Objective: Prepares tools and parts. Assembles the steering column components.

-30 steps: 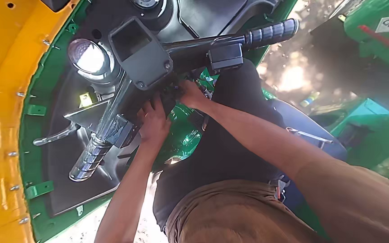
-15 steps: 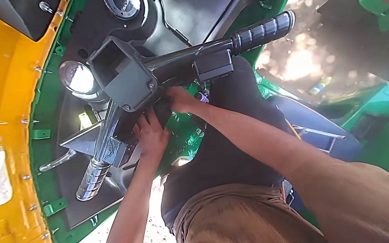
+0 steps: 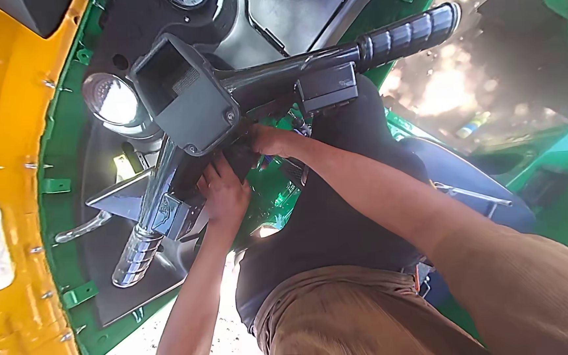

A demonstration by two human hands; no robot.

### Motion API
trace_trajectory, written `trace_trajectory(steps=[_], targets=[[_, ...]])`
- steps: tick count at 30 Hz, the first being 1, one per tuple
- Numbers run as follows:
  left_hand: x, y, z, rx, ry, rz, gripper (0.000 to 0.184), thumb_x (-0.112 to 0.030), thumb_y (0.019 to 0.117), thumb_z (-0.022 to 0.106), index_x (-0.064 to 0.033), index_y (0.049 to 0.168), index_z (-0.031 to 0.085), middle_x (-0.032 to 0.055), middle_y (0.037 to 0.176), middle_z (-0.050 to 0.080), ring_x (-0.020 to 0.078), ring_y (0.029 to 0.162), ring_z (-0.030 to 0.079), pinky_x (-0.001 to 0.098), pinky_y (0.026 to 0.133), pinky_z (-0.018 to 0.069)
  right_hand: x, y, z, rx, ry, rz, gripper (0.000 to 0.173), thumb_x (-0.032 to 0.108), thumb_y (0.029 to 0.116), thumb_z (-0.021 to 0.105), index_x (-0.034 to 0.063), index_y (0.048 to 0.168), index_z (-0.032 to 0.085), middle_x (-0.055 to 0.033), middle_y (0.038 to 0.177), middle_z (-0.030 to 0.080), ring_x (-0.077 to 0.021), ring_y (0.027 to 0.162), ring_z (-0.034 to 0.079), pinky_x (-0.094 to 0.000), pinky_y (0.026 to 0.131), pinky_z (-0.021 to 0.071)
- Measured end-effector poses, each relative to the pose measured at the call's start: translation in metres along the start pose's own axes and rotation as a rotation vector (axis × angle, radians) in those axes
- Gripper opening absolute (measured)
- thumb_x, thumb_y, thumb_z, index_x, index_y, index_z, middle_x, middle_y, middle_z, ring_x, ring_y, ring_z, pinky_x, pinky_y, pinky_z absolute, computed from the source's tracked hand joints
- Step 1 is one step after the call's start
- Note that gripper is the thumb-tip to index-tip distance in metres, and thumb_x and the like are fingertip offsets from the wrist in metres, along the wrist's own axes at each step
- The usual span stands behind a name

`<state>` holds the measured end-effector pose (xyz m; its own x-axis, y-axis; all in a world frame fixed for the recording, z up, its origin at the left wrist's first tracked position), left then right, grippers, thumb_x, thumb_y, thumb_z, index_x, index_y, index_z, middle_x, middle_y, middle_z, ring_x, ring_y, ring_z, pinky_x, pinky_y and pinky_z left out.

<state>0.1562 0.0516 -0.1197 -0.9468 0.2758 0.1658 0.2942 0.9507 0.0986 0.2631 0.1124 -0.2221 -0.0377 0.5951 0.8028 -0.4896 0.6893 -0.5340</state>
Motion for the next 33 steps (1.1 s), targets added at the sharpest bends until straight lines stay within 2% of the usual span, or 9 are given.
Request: trace_trajectory(steps=[3,6,11,14,17,24,26,30,33], targets=[[-0.001,0.001,-0.001,-0.003,-0.015,-0.003,0.09,-0.021,0.0725,0.08,0.0052,0.148,0.039,0.0318,0.134,0.055,0.0506,0.123,0.056,0.0633,0.096,0.0467,0.008,0.001,-0.002,-0.014,0.207,-0.037,0.024,0.01,0.1051,0.054,0.0102,0.128,0.062,-0.0123,0.102,0.068,-0.0221,0.081,0.07,-0.0372,0.06,0.0596],[0.001,-0.001,0.0,0.024,-0.049,-0.027,0.092,-0.02,0.07,0.081,0.0049,0.148,0.038,0.0325,0.135,0.054,0.0517,0.123,0.055,0.0653,0.094,0.0465,0.012,0.003,0.002,0.007,0.293,-0.06,0.019,0.006,0.1027,0.054,0.0095,0.119,0.063,-0.0075,0.094,0.066,-0.015,0.075,0.065,-0.0291,0.057,0.0532],[-0.001,0.0,-0.002,0.023,-0.025,-0.035,0.089,-0.022,0.0726,0.078,0.0074,0.147,0.039,0.0337,0.135,0.054,0.0517,0.123,0.055,0.0652,0.094,0.046,0.011,0.015,0.017,0.131,0.394,-0.106,0.014,0.005,0.1064,0.047,0.0096,0.114,0.058,-0.0049,0.09,0.065,-0.0123,0.076,0.065,-0.0292,0.065,0.0577],[-0.001,0.0,-0.002,0.03,-0.019,-0.035,0.091,-0.023,0.0722,0.079,0.0071,0.148,0.037,0.0342,0.135,0.053,0.0523,0.124,0.054,0.0652,0.095,0.0461,0.012,0.022,0.018,0.146,0.387,-0.132,0.013,0.003,0.1058,0.047,0.0099,0.111,0.057,-0.0036,0.085,0.063,-0.0109,0.071,0.064,-0.0274,0.061,0.0557],[0.001,0.0,0.0,0.029,-0.014,-0.038,0.09,-0.025,0.0723,0.079,0.0078,0.146,0.039,0.0344,0.134,0.054,0.0526,0.123,0.055,0.0652,0.097,0.0451,0.012,0.016,0.015,0.157,0.3,-0.058,0.015,0.006,0.1056,0.046,0.0122,0.115,0.057,-0.0034,0.087,0.062,-0.012,0.071,0.062,-0.0288,0.059,0.0535],[0.0,0.001,0.0,0.057,-0.01,-0.071,0.091,-0.024,0.0728,0.08,0.0063,0.148,0.038,0.0344,0.135,0.053,0.0534,0.124,0.054,0.067,0.097,0.0446,0.019,0.006,0.007,0.009,0.044,-0.105,0.014,0.008,0.1062,0.053,0.0084,0.119,0.059,-0.0057,0.09,0.061,-0.0101,0.066,0.056,-0.0244,0.052,0.0455],[0.001,0.001,0.001,0.037,0.0,-0.056,0.089,-0.026,0.0731,0.079,0.0049,0.147,0.04,0.0334,0.135,0.054,0.0525,0.124,0.054,0.0664,0.095,0.0457,0.018,0.005,0.008,-0.004,0.057,-0.081,0.014,0.009,0.1061,0.054,0.0093,0.119,0.059,-0.0067,0.091,0.062,-0.0124,0.068,0.059,-0.0266,0.053,0.048],[0.001,-0.001,0.002,-0.045,0.01,-0.025,0.087,-0.025,0.0718,0.079,0.0032,0.145,0.042,0.0299,0.134,0.056,0.0491,0.124,0.056,0.0638,0.092,0.0477,0.015,0.008,0.01,0.054,0.034,-0.034,0.024,0.012,0.1072,0.051,0.0126,0.13,0.057,-0.0135,0.103,0.065,-0.024,0.077,0.068,-0.0399,0.057,0.0583],[-0.001,0.001,0.004,-0.094,0.021,-0.014,0.085,-0.026,0.0716,0.078,0.0039,0.144,0.044,0.0278,0.133,0.058,0.0466,0.123,0.057,0.0618,0.092,0.0486,0.015,0.007,0.008,0.109,0.07,-0.045,0.022,0.013,0.1063,0.053,0.0121,0.128,0.06,-0.012,0.099,0.068,-0.0223,0.074,0.069,-0.0369,0.057,0.0593]])
Point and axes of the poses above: each hand's wrist, its own y-axis towards the middle knuckle, its own z-axis out of the palm, x = y × z, the point moved 8 cm from there along y, towards the middle knuckle
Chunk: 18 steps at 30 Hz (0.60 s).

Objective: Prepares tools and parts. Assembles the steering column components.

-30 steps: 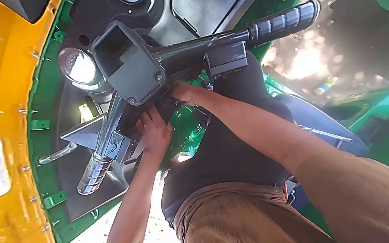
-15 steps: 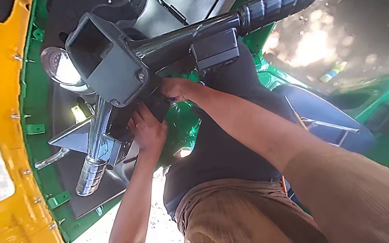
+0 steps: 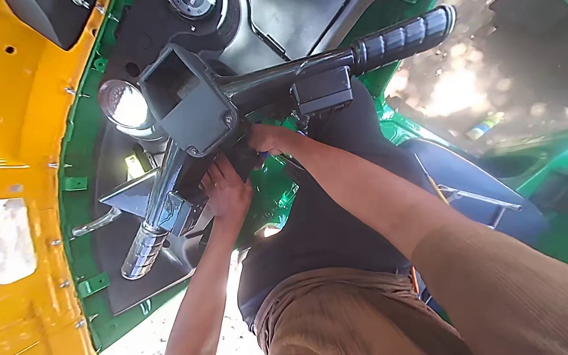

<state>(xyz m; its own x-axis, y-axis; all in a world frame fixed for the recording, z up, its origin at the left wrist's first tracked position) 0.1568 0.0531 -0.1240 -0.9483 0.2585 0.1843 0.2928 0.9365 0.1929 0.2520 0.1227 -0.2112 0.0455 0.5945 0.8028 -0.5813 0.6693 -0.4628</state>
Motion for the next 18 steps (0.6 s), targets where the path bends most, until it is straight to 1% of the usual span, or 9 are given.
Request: trace_trajectory(steps=[3,5,7,10,12,13,15,17,18], targets=[[0.003,-0.003,0.003,-0.037,0.003,-0.003,0.076,-0.028,0.0763,0.077,0.0049,0.138,0.049,0.0268,0.128,0.061,0.0448,0.121,0.059,0.0595,0.095,0.048,0.001,-0.005,0.007,0.035,0.135,0.016,0.02,0.01,0.1076,0.045,0.0099,0.124,0.058,-0.0103,0.094,0.066,-0.02,0.073,0.066,-0.035,0.059,0.0574],[0.003,-0.002,0.003,-0.033,-0.007,-0.019,0.077,-0.025,0.0738,0.079,0.0044,0.139,0.05,0.026,0.129,0.062,0.0445,0.121,0.059,0.0595,0.096,0.047,0.003,-0.002,0.007,0.068,0.167,-0.004,0.017,0.006,0.1067,0.043,0.0101,0.119,0.055,-0.0078,0.092,0.065,-0.0173,0.075,0.066,-0.0332,0.061,0.0577],[0.004,-0.002,0.001,-0.033,-0.014,-0.028,0.078,-0.023,0.0722,0.08,0.0052,0.139,0.05,0.0264,0.129,0.062,0.0446,0.121,0.059,0.0595,0.096,0.0472,0.005,0.002,0.007,0.089,0.179,-0.063,0.015,0.003,0.1056,0.044,0.0119,0.111,0.055,-0.0022,0.088,0.064,-0.0113,0.075,0.065,-0.0279,0.063,0.0565],[0.005,-0.006,-0.001,-0.051,-0.036,-0.043,0.074,-0.025,0.0765,0.078,0.0054,0.138,0.049,0.0271,0.127,0.062,0.0438,0.119,0.061,0.0569,0.096,0.0491,0.003,0.003,0.011,0.082,0.254,-0.168,0.016,-0.001,0.1037,0.047,0.0115,0.106,0.055,-0.0002,0.086,0.064,-0.009,0.075,0.065,-0.027,0.067,0.0566],[0.005,-0.008,-0.004,-0.091,-0.048,-0.058,0.074,-0.025,0.0754,0.079,0.0048,0.137,0.051,0.027,0.126,0.063,0.0445,0.117,0.062,0.0565,0.093,0.0513,0.004,0.003,0.015,0.121,0.314,-0.224,0.017,-0.003,0.102,0.049,0.0118,0.103,0.057,0.0004,0.084,0.066,-0.0086,0.076,0.066,-0.027,0.069,0.0573],[0.005,-0.008,-0.005,-0.099,-0.052,-0.056,0.075,-0.024,0.0743,0.08,0.0048,0.137,0.051,0.0271,0.127,0.063,0.045,0.118,0.062,0.0569,0.093,0.0516,0.004,0.003,0.016,0.143,0.343,-0.229,0.016,-0.002,0.1026,0.049,0.0121,0.102,0.058,0.0007,0.084,0.067,-0.0083,0.076,0.066,-0.0269,0.069,0.0573],[0.004,-0.007,-0.006,-0.09,-0.054,-0.046,0.08,-0.023,0.0727,0.081,0.0047,0.14,0.049,0.0272,0.128,0.062,0.0451,0.12,0.061,0.0571,0.095,0.0503,-0.001,0.003,0.02,0.207,0.401,-0.178,0.017,0.004,0.1061,0.044,0.0127,0.107,0.058,-0.0005,0.088,0.067,-0.0102,0.079,0.067,-0.0289,0.07,0.0584],[0.004,-0.009,-0.007,-0.075,-0.051,-0.033,0.081,-0.025,0.0759,0.081,0.004,0.143,0.047,0.0269,0.13,0.062,0.0439,0.122,0.06,0.0563,0.098,0.0494,-0.015,0.003,0.031,0.283,0.482,-0.08,0.024,0.016,0.1108,0.033,0.0151,0.116,0.056,-0.0029,0.098,0.064,-0.0142,0.088,0.065,-0.0333,0.075,0.0583],[0.004,-0.009,-0.009,-0.076,-0.046,-0.024,0.081,-0.025,0.0765,0.081,0.0039,0.144,0.047,0.0269,0.131,0.062,0.0434,0.122,0.061,0.0562,0.099,0.0495,-0.017,-0.001,0.037,0.296,0.509,-0.055,0.028,0.021,0.1124,0.028,0.0171,0.113,0.056,-0.0014,0.097,0.063,-0.0126,0.088,0.064,-0.0314,0.074,0.0576]])
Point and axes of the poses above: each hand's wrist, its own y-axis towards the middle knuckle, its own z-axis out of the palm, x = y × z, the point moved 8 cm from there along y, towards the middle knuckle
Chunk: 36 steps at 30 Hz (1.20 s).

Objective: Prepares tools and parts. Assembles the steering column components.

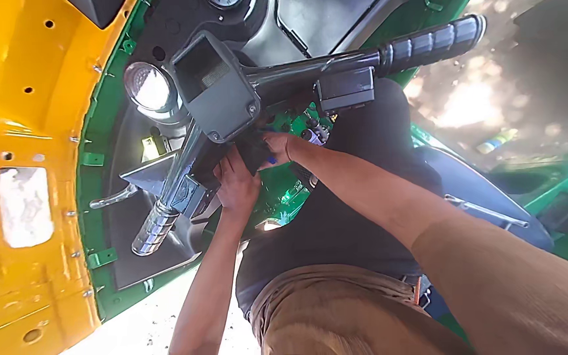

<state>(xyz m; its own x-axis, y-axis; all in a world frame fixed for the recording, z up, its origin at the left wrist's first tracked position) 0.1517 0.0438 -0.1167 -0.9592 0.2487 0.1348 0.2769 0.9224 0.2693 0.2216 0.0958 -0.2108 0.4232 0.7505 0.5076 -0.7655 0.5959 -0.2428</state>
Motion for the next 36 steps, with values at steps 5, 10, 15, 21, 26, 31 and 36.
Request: trace_trajectory(steps=[5,10,15,21,26,31,36], targets=[[0.0,0.0,-0.001,0.089,-0.027,-0.009,0.084,-0.025,0.0764,0.08,0.0039,0.146,0.044,0.0288,0.133,0.059,0.0466,0.122,0.059,0.0596,0.099,0.048,-0.013,0.012,0.0,0.068,0.254,-0.104,0.036,0.023,0.1113,0.024,0.0185,0.102,0.058,-0.0002,0.086,0.066,-0.0099,0.078,0.066,-0.0271,0.066,0.0568],[0.002,0.001,-0.004,0.081,-0.048,-0.025,0.083,-0.031,0.0796,0.08,0.0038,0.146,0.045,0.029,0.133,0.06,0.0461,0.123,0.059,0.0583,0.101,0.0471,-0.06,0.022,0.008,-0.326,0.661,-0.321,0.033,0.019,0.1123,0.031,0.0177,0.091,0.057,0.003,0.072,0.063,-0.0066,0.064,0.062,-0.0242,0.06,0.0534],[0.006,-0.001,-0.001,0.046,-0.003,-0.066,0.083,-0.033,0.0753,0.081,0.0049,0.142,0.049,0.0277,0.129,0.062,0.0422,0.121,0.062,0.053,0.1,0.0496,-0.049,0.034,-0.003,-0.194,0.527,-0.558,0.026,0.001,0.1038,0.042,0.0152,0.093,0.061,0.0015,0.076,0.069,-0.0082,0.068,0.067,-0.0268,0.064,0.0565],[0.008,-0.003,0.002,-0.016,-0.046,-0.112,0.086,-0.037,0.0765,0.081,0.0017,0.145,0.047,0.0259,0.133,0.061,0.0411,0.124,0.06,0.0523,0.1,0.0495,-0.016,0.015,0.006,-0.125,0.266,-0.609,0.02,0.006,0.1038,0.043,0.0136,0.115,0.058,0.0016,0.093,0.07,-0.0078,0.086,0.067,-0.028,0.079,0.0572],[0.011,-0.005,0.003,-0.051,-0.044,-0.101,0.083,-0.038,0.0763,0.082,0.0008,0.143,0.05,0.0243,0.131,0.063,0.0397,0.123,0.061,0.05,0.101,0.0497,-0.016,0.016,0.006,-0.14,0.234,-0.667,0.021,0.003,0.1003,0.046,0.0115,0.116,0.056,0.0016,0.094,0.068,-0.0064,0.087,0.066,-0.0264,0.079,0.0564],[0.01,-0.004,0.004,-0.03,-0.076,-0.105,0.082,-0.034,0.0773,0.082,-0.0033,0.146,0.05,0.0212,0.134,0.063,0.0374,0.126,0.06,0.0487,0.102,0.0497,-0.026,0.024,-0.002,-0.145,0.297,-0.617,0.018,0.004,0.1024,0.045,0.0131,0.108,0.059,0.0005,0.087,0.069,-0.0082,0.079,0.067,-0.0268,0.071,0.0577],[0.01,-0.002,0.008,-0.046,-0.07,-0.108,0.086,-0.038,0.0746,0.084,-0.0065,0.147,0.049,0.0189,0.138,0.061,0.037,0.127,0.059,0.0501,0.1,0.0511,-0.034,0.03,-0.017,-0.156,0.225,-0.516,0.016,0.0,0.1023,0.046,0.0129,0.107,0.055,-0.001,0.082,0.065,-0.0095,0.068,0.063,-0.0254,0.059,0.0541]])
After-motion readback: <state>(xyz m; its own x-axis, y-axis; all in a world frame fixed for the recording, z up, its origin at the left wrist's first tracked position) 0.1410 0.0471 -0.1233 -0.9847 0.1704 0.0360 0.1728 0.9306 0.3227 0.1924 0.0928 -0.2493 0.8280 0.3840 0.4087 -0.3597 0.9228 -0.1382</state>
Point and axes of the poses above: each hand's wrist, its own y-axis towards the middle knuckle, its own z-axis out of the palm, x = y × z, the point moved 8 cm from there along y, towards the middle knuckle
